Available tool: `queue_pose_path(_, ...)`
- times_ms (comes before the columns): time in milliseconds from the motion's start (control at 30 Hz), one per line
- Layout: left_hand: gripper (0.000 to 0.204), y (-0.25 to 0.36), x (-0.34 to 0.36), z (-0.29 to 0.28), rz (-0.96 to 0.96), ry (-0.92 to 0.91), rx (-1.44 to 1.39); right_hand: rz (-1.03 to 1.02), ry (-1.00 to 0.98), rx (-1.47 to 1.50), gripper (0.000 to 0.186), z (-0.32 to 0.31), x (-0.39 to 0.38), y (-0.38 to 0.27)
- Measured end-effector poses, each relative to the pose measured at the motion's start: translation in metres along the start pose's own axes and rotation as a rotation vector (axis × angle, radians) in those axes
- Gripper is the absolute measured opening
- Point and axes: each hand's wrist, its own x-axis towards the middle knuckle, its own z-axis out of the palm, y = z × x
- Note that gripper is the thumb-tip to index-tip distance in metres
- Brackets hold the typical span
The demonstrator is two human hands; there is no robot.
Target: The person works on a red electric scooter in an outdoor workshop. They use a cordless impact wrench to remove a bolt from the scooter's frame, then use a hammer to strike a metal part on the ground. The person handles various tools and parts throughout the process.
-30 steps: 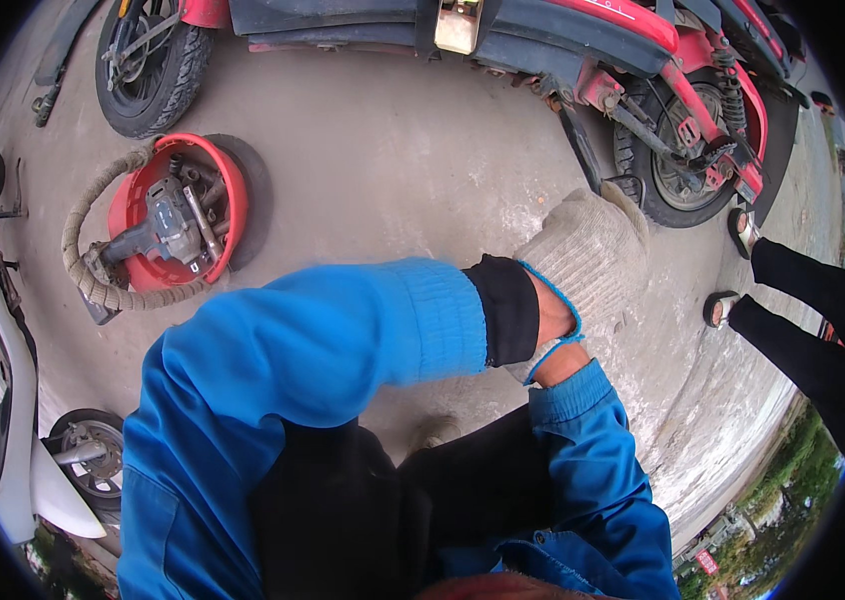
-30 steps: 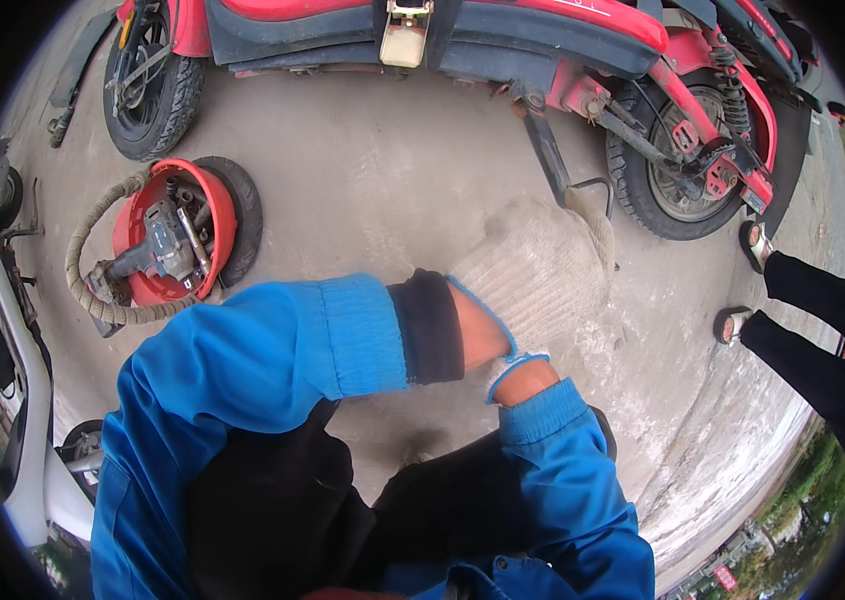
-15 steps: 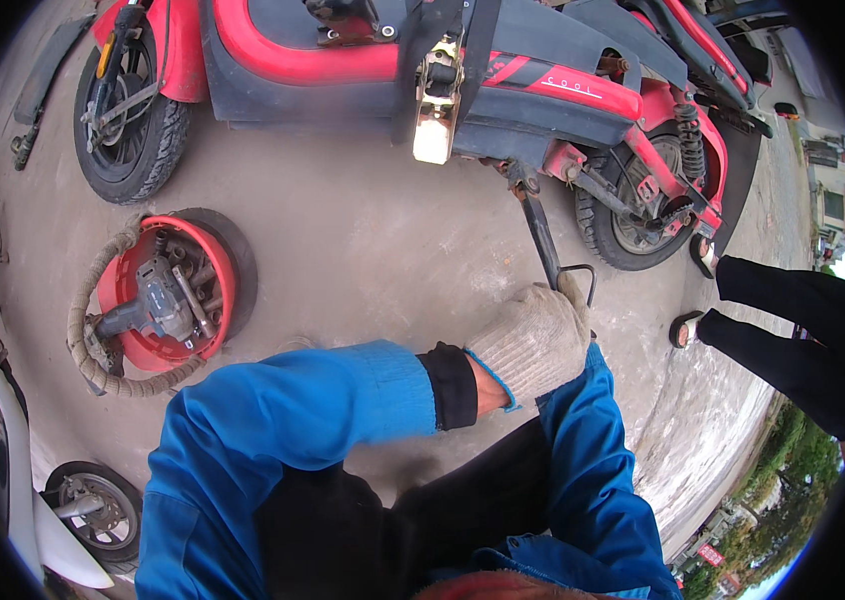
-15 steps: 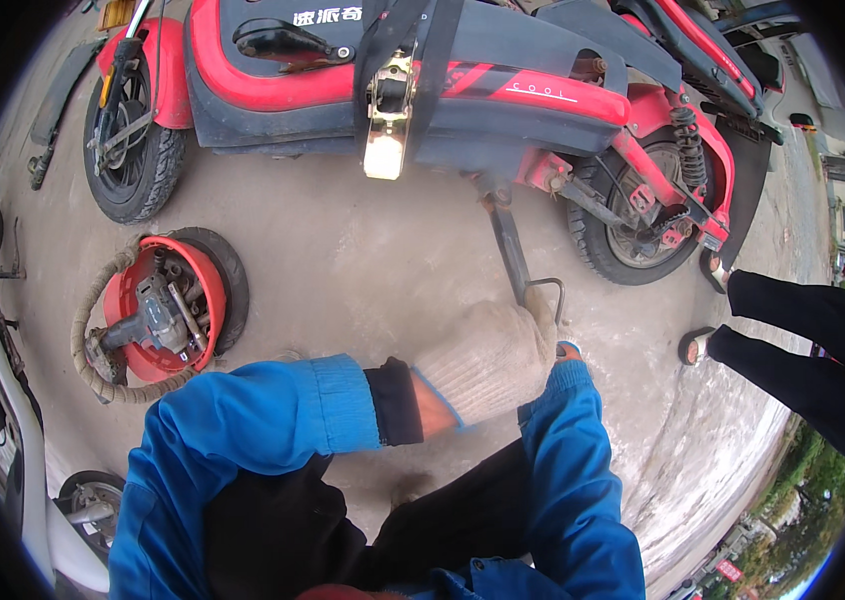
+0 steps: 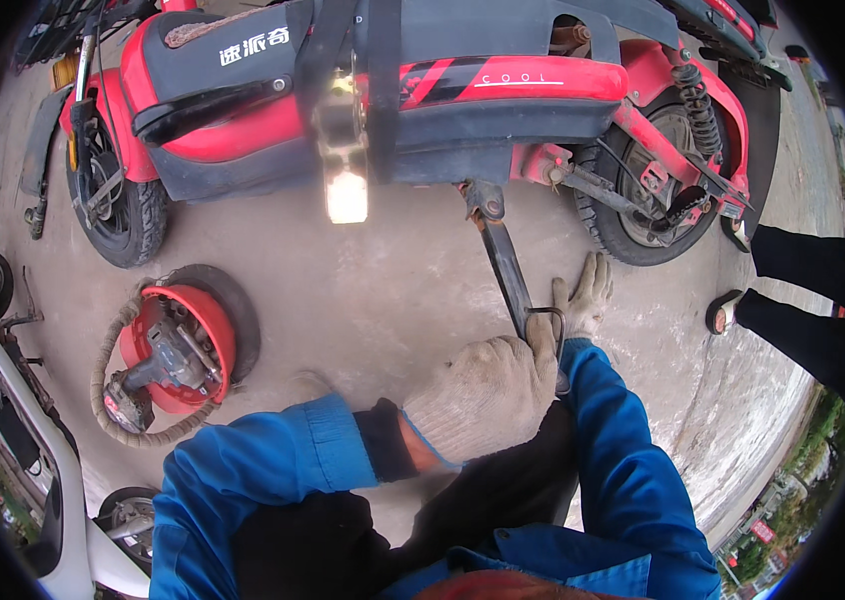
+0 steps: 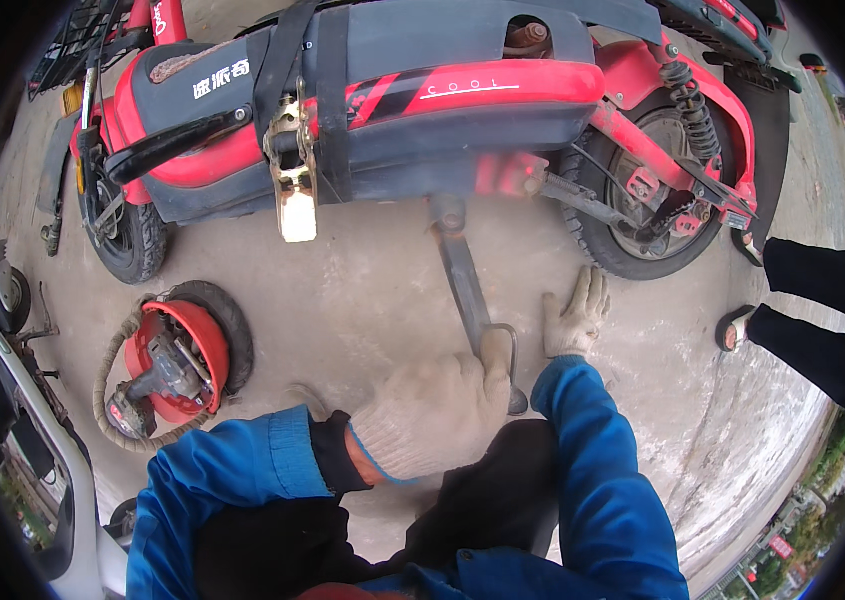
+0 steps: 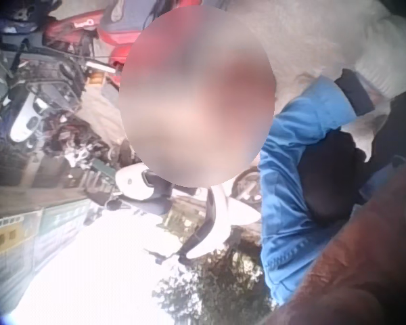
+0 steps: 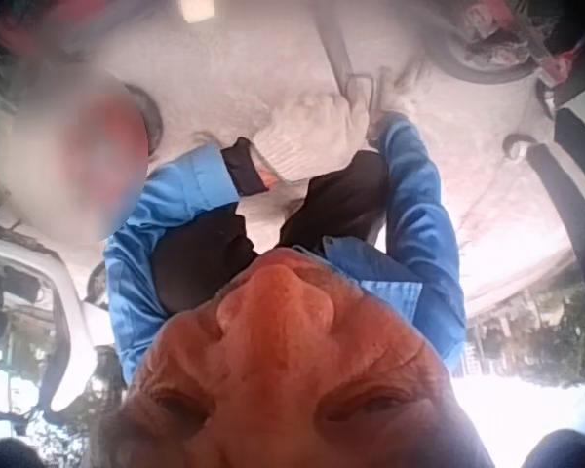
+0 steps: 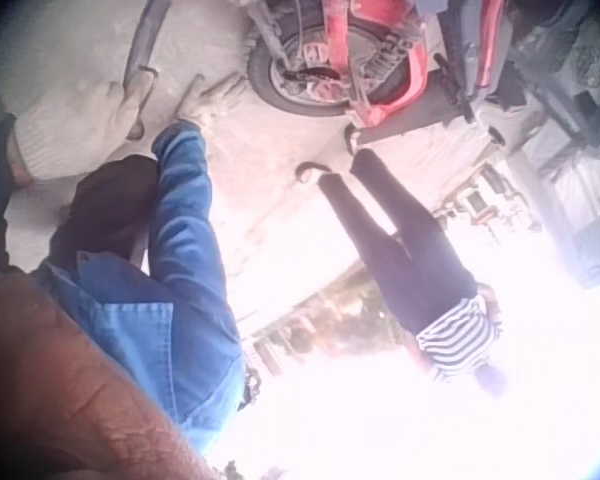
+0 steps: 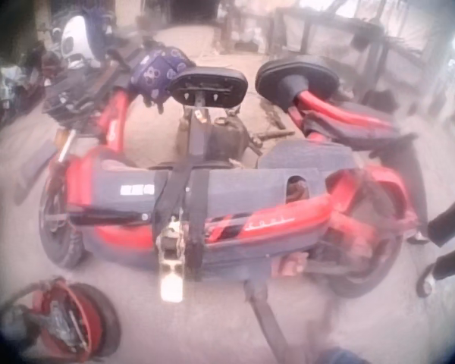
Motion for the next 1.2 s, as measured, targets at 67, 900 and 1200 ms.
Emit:
queue_pose_path(67,0.057,-0.004,0.002,-0.003,0.072,-0.06,0.013,0.022,-0.024,0.004,0.09,-0.002,0.001,-0.003)
queue_pose_path(900,0.079,-0.049,-0.031,-0.047,-0.038,-0.246,-0.124,0.097,-0.01,0.126,0.088,-0.026,0.008,-0.002)
queue_pose_path(1200,0.062,-0.027,-0.015,-0.039,-0.06,-0.182,-0.115,0.067,-0.012,0.054,0.089,-0.019,0.004,-0.007)
